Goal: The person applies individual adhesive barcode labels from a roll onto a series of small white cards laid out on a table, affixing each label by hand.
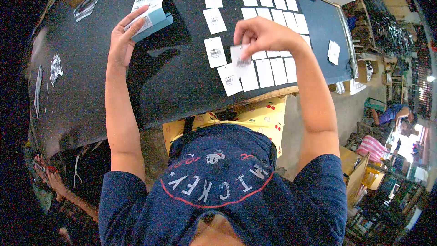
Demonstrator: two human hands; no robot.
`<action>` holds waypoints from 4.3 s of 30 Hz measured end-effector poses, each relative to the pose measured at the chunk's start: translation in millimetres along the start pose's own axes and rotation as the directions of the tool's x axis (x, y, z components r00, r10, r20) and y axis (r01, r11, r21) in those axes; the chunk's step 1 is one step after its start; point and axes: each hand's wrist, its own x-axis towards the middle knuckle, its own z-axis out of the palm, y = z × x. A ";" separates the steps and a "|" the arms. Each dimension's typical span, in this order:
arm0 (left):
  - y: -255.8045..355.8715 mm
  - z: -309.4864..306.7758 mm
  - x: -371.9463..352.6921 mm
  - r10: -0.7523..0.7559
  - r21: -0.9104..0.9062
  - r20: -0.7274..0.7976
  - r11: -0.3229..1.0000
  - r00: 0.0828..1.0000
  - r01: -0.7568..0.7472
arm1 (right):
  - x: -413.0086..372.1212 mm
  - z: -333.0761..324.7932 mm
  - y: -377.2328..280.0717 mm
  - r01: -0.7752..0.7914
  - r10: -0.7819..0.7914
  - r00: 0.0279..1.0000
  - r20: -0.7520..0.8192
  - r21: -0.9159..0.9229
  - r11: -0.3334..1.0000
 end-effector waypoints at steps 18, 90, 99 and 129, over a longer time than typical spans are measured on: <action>-2.6 -2.4 0.1 0.033 0.041 -0.008 0.999 0.999 -0.032 | -6.5 78.0 -5.3 -0.070 0.008 0.963 -0.268 -0.225 0.972; 16.1 7.8 -5.2 -0.003 -0.091 0.033 0.996 0.999 0.006 | 166.0 -27.1 -9.5 -0.263 -0.022 0.863 -0.504 -0.487 0.833; 12.4 6.4 -4.8 -0.033 -0.100 0.027 0.994 0.999 0.036 | 153.3 -1.6 -18.4 -0.151 -0.082 0.850 -0.521 -0.390 0.908; 8.3 11.3 -5.9 -0.108 -0.109 0.048 0.988 0.993 0.112 | 150.0 34.1 -12.9 -0.468 -0.452 0.484 -0.749 -0.658 0.590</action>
